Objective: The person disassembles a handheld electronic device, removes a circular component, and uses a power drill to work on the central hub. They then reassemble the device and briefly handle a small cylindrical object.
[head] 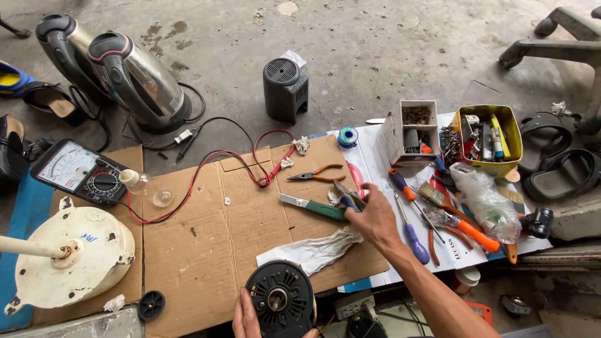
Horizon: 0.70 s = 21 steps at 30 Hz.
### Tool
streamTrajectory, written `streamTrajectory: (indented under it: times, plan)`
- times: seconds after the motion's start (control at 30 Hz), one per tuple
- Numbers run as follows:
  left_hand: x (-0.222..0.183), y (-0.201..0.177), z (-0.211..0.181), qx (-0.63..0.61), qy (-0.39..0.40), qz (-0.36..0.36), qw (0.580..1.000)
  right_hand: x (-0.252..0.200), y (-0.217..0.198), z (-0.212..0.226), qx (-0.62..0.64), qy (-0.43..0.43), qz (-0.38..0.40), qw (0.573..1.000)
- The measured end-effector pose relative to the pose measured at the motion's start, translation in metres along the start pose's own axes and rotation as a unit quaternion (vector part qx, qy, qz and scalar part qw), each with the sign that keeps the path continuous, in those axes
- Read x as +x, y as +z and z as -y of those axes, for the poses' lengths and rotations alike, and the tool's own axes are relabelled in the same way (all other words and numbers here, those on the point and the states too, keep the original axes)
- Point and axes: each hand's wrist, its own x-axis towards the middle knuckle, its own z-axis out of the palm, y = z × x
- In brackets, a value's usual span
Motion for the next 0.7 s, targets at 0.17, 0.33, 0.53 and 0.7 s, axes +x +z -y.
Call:
streamTrajectory:
  times: [0.17,0.33,0.53,0.7]
  plan:
    - [0.014,-0.028,-0.038,-0.087,-0.052,-0.016,0.995,-0.016,-0.052,-0.038,0.051,0.042,-0.103,0.992]
    - [0.017,-0.035,-0.039,-0.106,-0.056,-0.006,0.993,-0.014,-0.066,-0.096,-0.081,-0.057,-0.255,0.962]
    - [0.025,-0.044,-0.055,-0.182,-0.092,-0.022,0.979,-0.016,-0.031,-0.100,-0.052,-0.174,-0.146,0.973]
    - [0.020,-0.033,-0.038,-0.190,-0.065,-0.007,0.980,-0.021,-0.006,-0.103,-0.160,-0.230,-0.009,0.960]
